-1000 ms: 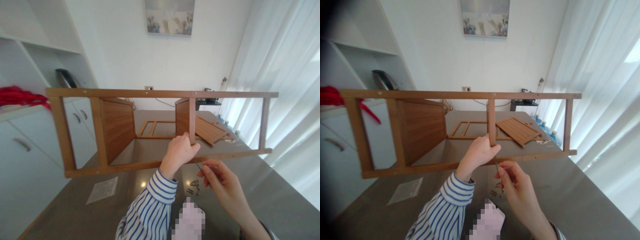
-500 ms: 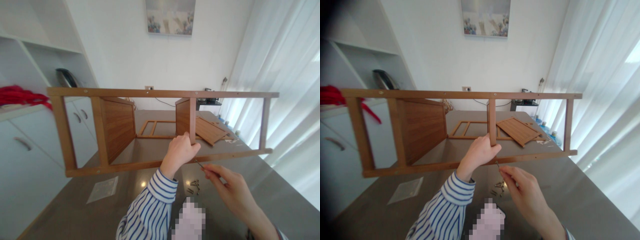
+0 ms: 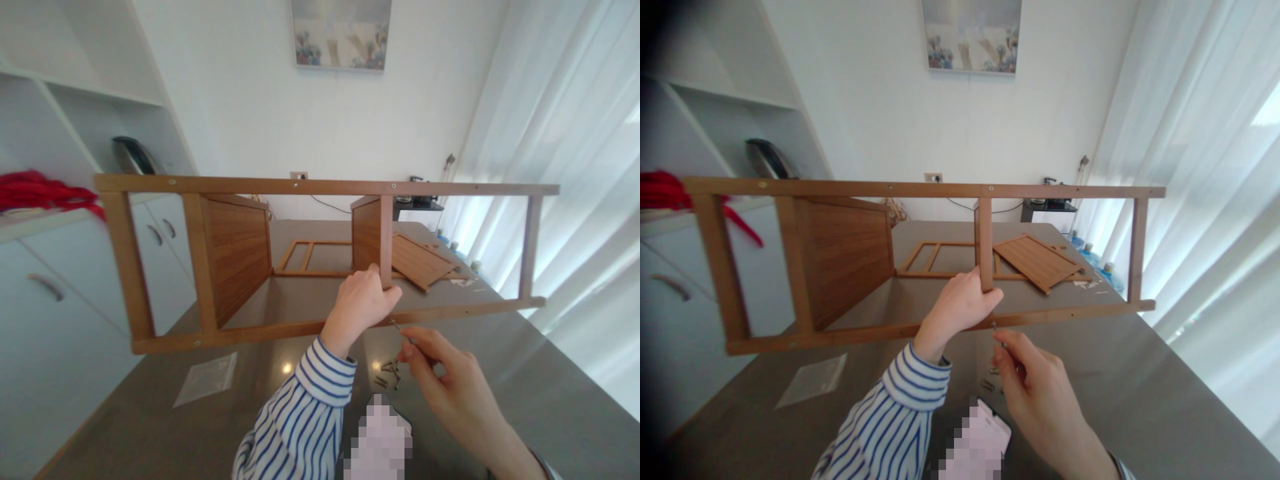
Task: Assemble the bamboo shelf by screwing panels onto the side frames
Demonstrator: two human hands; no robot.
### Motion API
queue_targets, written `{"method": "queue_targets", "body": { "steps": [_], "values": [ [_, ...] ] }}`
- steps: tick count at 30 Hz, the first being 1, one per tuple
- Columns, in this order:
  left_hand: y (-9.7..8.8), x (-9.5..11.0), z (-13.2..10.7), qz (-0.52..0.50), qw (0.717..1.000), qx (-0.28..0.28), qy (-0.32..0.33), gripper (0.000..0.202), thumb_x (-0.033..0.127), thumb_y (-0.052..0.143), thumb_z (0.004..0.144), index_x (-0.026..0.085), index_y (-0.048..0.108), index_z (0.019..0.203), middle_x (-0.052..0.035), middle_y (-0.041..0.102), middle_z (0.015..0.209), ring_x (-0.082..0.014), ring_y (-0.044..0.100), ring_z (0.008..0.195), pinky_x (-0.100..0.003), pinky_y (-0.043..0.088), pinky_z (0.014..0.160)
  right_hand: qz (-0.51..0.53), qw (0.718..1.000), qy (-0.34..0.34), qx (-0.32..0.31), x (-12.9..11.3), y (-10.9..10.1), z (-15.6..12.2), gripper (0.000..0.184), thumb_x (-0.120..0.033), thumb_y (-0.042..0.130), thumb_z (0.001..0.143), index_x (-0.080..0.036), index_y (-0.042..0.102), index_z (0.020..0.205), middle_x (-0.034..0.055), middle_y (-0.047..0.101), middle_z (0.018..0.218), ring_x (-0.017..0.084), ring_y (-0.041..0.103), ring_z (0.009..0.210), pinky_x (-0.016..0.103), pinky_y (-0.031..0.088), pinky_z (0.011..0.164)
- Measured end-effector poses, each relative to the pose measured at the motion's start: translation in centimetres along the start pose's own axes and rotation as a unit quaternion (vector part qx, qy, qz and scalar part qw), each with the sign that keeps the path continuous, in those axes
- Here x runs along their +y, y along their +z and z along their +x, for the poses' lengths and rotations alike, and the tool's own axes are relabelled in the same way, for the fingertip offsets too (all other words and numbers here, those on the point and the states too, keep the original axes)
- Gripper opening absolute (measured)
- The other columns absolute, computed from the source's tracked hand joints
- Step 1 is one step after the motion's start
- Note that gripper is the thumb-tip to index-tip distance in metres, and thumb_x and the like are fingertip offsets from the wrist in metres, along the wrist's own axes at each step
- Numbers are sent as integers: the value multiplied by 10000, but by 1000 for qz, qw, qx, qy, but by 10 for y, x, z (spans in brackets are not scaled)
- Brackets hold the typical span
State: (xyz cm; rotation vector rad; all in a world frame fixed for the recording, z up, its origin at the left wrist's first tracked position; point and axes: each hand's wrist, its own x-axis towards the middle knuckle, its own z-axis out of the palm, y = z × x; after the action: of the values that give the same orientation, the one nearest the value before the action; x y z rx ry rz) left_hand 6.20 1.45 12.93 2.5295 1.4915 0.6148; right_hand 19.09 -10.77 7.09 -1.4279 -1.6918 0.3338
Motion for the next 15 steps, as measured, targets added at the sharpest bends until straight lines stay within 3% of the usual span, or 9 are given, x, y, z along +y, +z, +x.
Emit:
{"method": "queue_targets", "body": {
  "steps": [7,12,15],
  "values": [
    [1,-1,0,5,1000,15,3,295,400,420,839,185,575,969,-113,726,910,-285,698,859,-337,520,703,152,980,104,-70,3,4,-2,290,-402,569,916,-231,602,1148,58,729,1112,181,686,1036,274,571,837],
    [0,-1,-1,2,1000,6,0,303,407,419,839,188,572,982,-112,726,921,-286,697,870,-339,520,711,140,982,68,-107,4,-1,-5,321,-362,479,970,-249,540,1264,54,675,1241,151,624,1157,286,522,962],
    [1,-1,0,2,1000,5,0,301,407,414,838,189,571,973,-114,725,918,-290,696,870,-341,518,708,74,993,26,-84,7,-5,-3,288,-356,512,956,-259,579,1219,37,706,1174,152,675,1045,262,557,864]
  ]
}}
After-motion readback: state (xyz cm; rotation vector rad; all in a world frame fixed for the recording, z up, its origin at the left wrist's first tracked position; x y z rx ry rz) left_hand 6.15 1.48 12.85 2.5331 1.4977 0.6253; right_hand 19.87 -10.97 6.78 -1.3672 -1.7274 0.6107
